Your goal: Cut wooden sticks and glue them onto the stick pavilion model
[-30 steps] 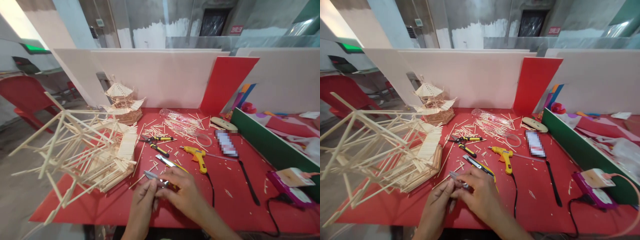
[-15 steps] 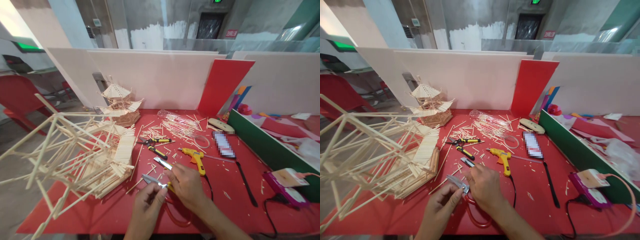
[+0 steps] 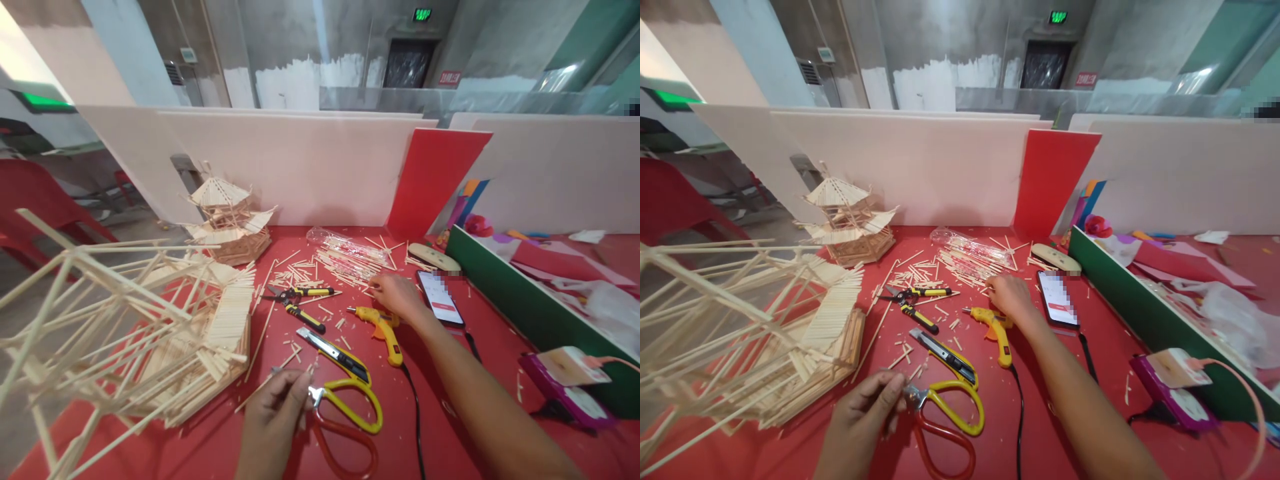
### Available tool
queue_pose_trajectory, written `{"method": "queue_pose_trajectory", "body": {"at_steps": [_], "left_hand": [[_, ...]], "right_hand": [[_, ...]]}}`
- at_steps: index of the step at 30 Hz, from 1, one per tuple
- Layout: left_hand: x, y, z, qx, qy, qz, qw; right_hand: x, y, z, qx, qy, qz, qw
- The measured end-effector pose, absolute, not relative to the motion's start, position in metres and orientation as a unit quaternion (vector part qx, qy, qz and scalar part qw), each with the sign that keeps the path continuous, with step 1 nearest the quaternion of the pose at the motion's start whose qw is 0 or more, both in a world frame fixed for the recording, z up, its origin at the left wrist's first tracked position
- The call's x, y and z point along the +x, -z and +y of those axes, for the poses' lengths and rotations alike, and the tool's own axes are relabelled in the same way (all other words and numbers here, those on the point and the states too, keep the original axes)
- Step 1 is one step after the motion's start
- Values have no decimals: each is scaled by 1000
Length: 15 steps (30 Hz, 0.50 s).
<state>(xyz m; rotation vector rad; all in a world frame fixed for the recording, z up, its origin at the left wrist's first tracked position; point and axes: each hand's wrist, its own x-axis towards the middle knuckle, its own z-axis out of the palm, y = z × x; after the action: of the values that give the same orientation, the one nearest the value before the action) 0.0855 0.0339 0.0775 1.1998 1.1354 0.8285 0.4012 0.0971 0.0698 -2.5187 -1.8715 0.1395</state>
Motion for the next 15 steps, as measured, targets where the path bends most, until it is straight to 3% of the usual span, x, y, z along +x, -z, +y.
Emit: {"method": "queue_pose_trajectory", "body": {"at_steps": [8, 15], "left_hand": [[97, -85, 44, 502, -374, 500, 599], [95, -75, 41, 440, -384, 510, 632]], "right_hand": [[410, -59, 137, -774, -65, -625, -78], [415, -82, 118, -754, -77, -652, -14]]}}
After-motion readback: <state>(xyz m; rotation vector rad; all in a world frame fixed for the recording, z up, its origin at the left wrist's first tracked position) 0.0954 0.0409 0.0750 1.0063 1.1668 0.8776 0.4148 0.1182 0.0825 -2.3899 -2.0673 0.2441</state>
